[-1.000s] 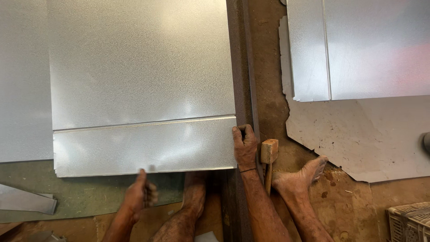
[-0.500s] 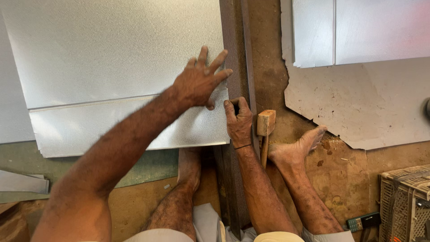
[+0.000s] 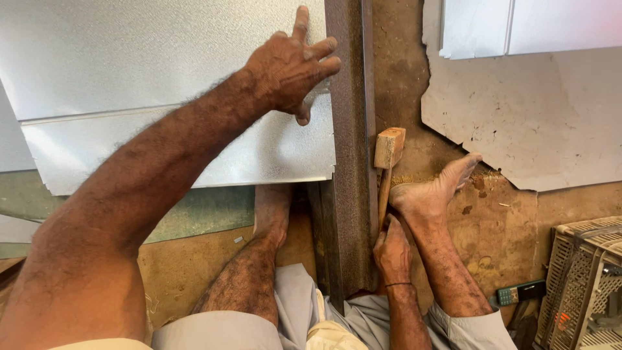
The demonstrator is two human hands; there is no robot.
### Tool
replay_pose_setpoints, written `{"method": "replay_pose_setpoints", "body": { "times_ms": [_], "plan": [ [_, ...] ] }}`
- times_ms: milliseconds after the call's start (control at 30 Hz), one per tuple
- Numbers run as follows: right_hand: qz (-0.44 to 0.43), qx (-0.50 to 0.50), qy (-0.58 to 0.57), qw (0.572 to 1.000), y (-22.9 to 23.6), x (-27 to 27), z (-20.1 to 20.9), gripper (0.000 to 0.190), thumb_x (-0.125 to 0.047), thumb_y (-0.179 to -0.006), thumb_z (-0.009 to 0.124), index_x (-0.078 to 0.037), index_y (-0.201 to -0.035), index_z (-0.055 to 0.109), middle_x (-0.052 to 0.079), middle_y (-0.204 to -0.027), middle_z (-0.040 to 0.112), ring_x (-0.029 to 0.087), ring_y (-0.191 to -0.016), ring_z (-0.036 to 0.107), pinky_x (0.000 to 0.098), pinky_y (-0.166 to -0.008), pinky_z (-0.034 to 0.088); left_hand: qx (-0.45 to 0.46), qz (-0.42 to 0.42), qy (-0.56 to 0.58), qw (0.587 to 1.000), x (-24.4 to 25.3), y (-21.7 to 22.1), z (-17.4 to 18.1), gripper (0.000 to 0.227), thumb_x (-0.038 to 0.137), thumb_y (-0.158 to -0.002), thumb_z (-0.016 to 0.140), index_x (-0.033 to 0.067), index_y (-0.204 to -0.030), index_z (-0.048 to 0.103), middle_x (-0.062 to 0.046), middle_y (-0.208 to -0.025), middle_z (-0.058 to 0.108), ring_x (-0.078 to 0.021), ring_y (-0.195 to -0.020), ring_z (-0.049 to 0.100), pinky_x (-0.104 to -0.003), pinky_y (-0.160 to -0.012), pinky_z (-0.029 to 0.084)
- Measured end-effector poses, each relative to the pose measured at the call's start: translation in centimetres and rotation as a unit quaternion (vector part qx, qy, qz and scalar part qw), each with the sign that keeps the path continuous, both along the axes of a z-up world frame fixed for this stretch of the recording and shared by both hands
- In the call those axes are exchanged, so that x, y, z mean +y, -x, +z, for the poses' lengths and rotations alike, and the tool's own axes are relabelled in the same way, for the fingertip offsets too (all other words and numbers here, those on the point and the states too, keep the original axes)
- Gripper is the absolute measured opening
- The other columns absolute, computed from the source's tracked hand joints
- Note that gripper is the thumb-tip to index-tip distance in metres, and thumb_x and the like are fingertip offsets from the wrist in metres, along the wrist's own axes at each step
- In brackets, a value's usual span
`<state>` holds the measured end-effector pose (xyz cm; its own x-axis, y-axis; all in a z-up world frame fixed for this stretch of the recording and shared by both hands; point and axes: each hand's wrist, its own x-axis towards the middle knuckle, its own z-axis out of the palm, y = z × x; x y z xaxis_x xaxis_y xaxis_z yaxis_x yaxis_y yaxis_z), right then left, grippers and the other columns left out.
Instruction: The person sits on the floor and repeatedly bends the edges of rectangular metal sheets using a wooden mallet and a metal bar. The person places each sheet against the bar, strikes the edge with the mallet, then removes the sheet and repeats the process with another sheet.
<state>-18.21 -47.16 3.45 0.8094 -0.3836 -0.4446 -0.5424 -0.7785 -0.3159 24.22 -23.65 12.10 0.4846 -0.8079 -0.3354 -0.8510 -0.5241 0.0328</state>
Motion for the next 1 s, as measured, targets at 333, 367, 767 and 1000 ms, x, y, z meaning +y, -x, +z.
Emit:
{"method": "replay_pose_setpoints", "body": {
  "times_ms": [333, 367, 767, 1000],
  "plan": [
    [-0.28, 0.048, -0.393, 0.875, -1.7, -2.9, 1.1, 0.039, -0.026, -0.104, 0.066, 0.004, -0.128, 0.068, 0.01, -0.102, 0.065, 0.015, -0.089, 0.059, 0.0341, -0.08, 0.051, -0.004, -0.004, -0.015, 1.0, 0.1, -0.2, 0.0, 0.112, 0.068, -0.054, 0.095, 0.0221, -0.145, 0.049, -0.01, -0.147, 0.046, -0.0551, -0.138, 0.035, -0.05, -0.082, 0.063],
    [-0.24, 0.049, -0.354, 0.902, -1.9, -2.7, 2.3, 0.038, -0.027, -0.1, 0.068, 0.002, -0.123, 0.067, 0.009, -0.096, 0.065, 0.014, -0.083, 0.06, 0.0335, -0.075, 0.053, -0.006, 0.001, -0.01, 1.0, 0.2, 0.2, -0.1, 0.115, 0.069, -0.051, 0.095, 0.0225, -0.145, 0.049, -0.01, -0.148, 0.045, -0.0533, -0.138, 0.035, -0.051, -0.084, 0.062],
    [-0.187, -0.1, -0.419, 0.883, -8.5, 4.7, 7.6, 0.044, -0.053, -0.102, 0.056, -0.009, -0.102, 0.056, -0.003, -0.066, 0.05, 0.008, -0.05, 0.05, 0.0232, -0.038, 0.045, -0.021, 0.011, 0.021, 1.0, -0.5, 0.0, 0.1, 0.117, 0.066, -0.045, 0.098, 0.0234, -0.144, 0.051, -0.008, -0.139, 0.05, -0.0423, -0.132, 0.042, -0.051, -0.082, 0.061],
    [-0.191, -0.038, -0.386, 0.902, -8.7, 6.2, 8.3, 0.045, -0.055, -0.101, 0.053, -0.01, -0.097, 0.053, -0.003, -0.062, 0.047, 0.008, -0.047, 0.048, 0.0244, -0.036, 0.041, -0.024, 0.024, 0.048, 0.998, 0.0, 0.5, 0.3, 0.113, 0.064, -0.042, 0.099, 0.023, -0.138, 0.056, -0.007, -0.129, 0.055, -0.0376, -0.13, 0.048, -0.05, -0.08, 0.061]
  ]
}}
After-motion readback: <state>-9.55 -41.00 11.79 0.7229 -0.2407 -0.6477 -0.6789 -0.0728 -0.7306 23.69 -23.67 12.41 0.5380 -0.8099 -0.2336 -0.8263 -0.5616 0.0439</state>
